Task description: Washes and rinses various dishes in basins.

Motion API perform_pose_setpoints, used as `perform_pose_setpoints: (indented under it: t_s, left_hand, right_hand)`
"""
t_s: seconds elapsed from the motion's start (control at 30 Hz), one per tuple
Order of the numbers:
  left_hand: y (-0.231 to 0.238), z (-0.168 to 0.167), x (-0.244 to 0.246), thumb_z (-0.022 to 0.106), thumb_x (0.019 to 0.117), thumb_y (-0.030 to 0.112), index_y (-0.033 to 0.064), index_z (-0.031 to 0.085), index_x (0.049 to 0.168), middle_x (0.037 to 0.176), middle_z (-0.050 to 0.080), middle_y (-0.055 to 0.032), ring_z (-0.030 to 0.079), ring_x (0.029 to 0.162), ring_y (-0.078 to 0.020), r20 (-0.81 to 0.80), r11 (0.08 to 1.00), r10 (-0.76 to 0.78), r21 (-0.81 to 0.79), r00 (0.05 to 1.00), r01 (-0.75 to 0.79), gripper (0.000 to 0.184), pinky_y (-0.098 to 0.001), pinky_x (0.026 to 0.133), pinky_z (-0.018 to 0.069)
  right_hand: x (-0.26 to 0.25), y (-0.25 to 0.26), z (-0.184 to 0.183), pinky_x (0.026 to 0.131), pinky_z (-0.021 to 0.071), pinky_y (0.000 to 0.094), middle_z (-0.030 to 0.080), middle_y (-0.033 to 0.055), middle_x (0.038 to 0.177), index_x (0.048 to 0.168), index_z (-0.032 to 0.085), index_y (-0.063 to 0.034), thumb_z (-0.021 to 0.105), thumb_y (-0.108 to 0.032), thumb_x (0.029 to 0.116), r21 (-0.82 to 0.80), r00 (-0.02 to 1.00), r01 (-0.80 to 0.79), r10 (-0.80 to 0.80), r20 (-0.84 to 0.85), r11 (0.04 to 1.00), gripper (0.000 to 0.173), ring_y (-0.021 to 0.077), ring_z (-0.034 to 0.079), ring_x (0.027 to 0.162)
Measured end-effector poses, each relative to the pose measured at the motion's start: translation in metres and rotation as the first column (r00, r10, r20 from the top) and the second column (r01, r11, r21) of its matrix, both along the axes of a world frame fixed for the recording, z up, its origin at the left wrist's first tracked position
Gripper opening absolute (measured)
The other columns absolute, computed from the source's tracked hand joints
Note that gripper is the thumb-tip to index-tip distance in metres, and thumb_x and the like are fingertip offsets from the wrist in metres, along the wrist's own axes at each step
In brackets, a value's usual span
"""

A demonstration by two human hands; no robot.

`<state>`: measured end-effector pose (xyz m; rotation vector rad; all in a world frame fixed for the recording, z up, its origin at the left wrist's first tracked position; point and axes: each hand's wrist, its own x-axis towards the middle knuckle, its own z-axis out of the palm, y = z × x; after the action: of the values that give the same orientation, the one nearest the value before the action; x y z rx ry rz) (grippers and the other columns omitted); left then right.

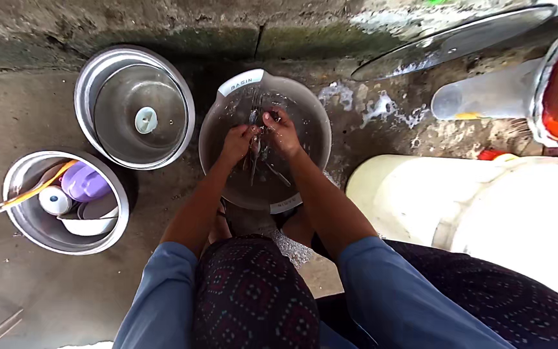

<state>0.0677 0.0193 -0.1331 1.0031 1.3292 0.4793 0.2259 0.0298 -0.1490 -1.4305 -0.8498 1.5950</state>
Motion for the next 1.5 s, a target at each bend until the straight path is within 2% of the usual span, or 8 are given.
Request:
perform_pose_setpoints:
  t_s: [0.2,0.4,0.67,0.87,1.03,1.17,1.33,1.5]
  left_hand:
    - [0.001,0.009,-0.005,0.041,0.1121,0.021,-0.0052,0.064,0.116,0.102,0.073,-0.0121,0.071,0.087,-0.0144,0.101,0.990,-0.080,-0.107,0.992,0.091,0.035,-0.0341,0.082,0.0585]
    - [-0.004,0.055,-0.013,0.057,0.1056,0.022,-0.0068,0.072,0.101,0.120,0.061,-0.0274,0.055,0.119,-0.0397,-0.359,0.957,0.020,0.276,0.933,0.086,0.033,-0.0527,0.106,0.0403]
    - [-0.035,0.028,0.011,0.067,0.0931,0.002,0.0126,0.082,0.102,0.106,0.066,-0.0196,0.057,0.110,-0.0389,-0.237,0.579,-0.078,0.780,0.968,0.238,0.020,-0.0480,0.097,0.0480]
    - [-0.044,0.020,-0.010,0.050,0.0902,-0.013,-0.0064,0.071,0.107,0.141,0.052,-0.0225,0.051,0.130,-0.0292,0.083,0.989,0.010,0.145,0.997,-0.022,0.028,-0.0435,0.107,0.0456]
    - [-0.019,0.019,-0.002,0.059,0.1011,0.006,-0.0003,0.050,0.134,0.106,0.064,-0.0124,0.067,0.082,-0.0168,0.080,0.769,0.449,-0.542,0.890,-0.339,0.035,-0.0319,0.074,0.0594]
    - [-0.015,0.023,-0.006,0.053,0.0998,0.000,0.0011,0.054,0.122,0.086,0.060,-0.0043,0.057,0.064,-0.0078,-0.078,0.831,0.118,-0.537,0.990,-0.142,0.022,-0.0218,0.058,0.0514]
    - [-0.028,0.005,-0.008,0.049,0.1079,0.011,-0.0005,0.041,0.147,0.136,0.054,-0.0254,0.057,0.121,-0.0332,-0.021,0.967,0.108,-0.228,0.994,-0.110,0.041,-0.0506,0.102,0.0479]
    - [-0.028,0.010,-0.001,0.045,0.1101,0.014,0.0079,0.026,0.152,0.094,0.056,-0.0097,0.057,0.068,-0.0156,0.085,0.953,0.092,-0.297,0.992,-0.063,0.046,-0.0325,0.063,0.0522]
  right_hand:
    - [0.003,0.005,0.006,0.072,0.0597,0.0298,0.068,0.0022,0.093,0.108,0.060,-0.0049,0.061,0.005,0.0946,0.015,0.990,0.038,-0.035,-0.138,0.999,0.016,0.0103,0.066,0.077]
    - [0.000,-0.005,0.011,0.056,0.0568,0.0282,0.069,0.0069,0.088,0.119,0.057,-0.0032,0.050,0.014,0.0898,-0.091,0.965,0.138,-0.154,-0.214,0.986,0.035,0.0142,0.066,0.064]
    - [-0.004,-0.017,0.009,0.066,0.0581,0.0303,0.068,0.0016,0.081,0.097,0.063,-0.0136,0.030,-0.048,0.1086,-0.436,0.782,0.073,-0.322,-0.533,0.897,0.049,0.0116,0.067,0.073]
    - [-0.009,-0.010,0.005,0.067,0.0557,0.0272,0.066,0.0018,0.095,0.120,0.061,-0.0074,0.054,-0.007,0.1032,-0.383,0.960,-0.061,-0.052,-0.276,0.922,0.018,0.0100,0.063,0.076]
    - [-0.033,-0.011,-0.002,0.070,0.0551,0.0290,0.065,0.0070,0.105,0.124,0.058,-0.0015,0.055,0.001,0.1008,-0.301,0.993,0.001,-0.037,-0.116,0.954,0.023,0.0118,0.062,0.079]
    - [-0.034,-0.004,0.013,0.100,0.0495,0.0389,0.063,0.0180,0.128,0.130,0.062,0.0037,0.052,-0.005,0.1037,-0.205,0.963,-0.092,0.139,0.231,0.974,0.030,0.0214,0.060,0.115]
    - [-0.021,0.000,0.016,0.086,0.0542,0.0353,0.068,0.0148,0.109,0.119,0.067,0.0019,0.063,0.000,0.0966,-0.071,0.923,-0.186,0.199,0.330,0.980,0.023,0.0167,0.064,0.094]
    - [-0.005,0.007,0.026,0.089,0.0531,0.0369,0.069,0.0144,0.110,0.117,0.068,0.0015,0.060,-0.021,0.1050,-0.080,0.881,-0.268,0.278,0.382,0.960,0.026,0.0176,0.065,0.096]
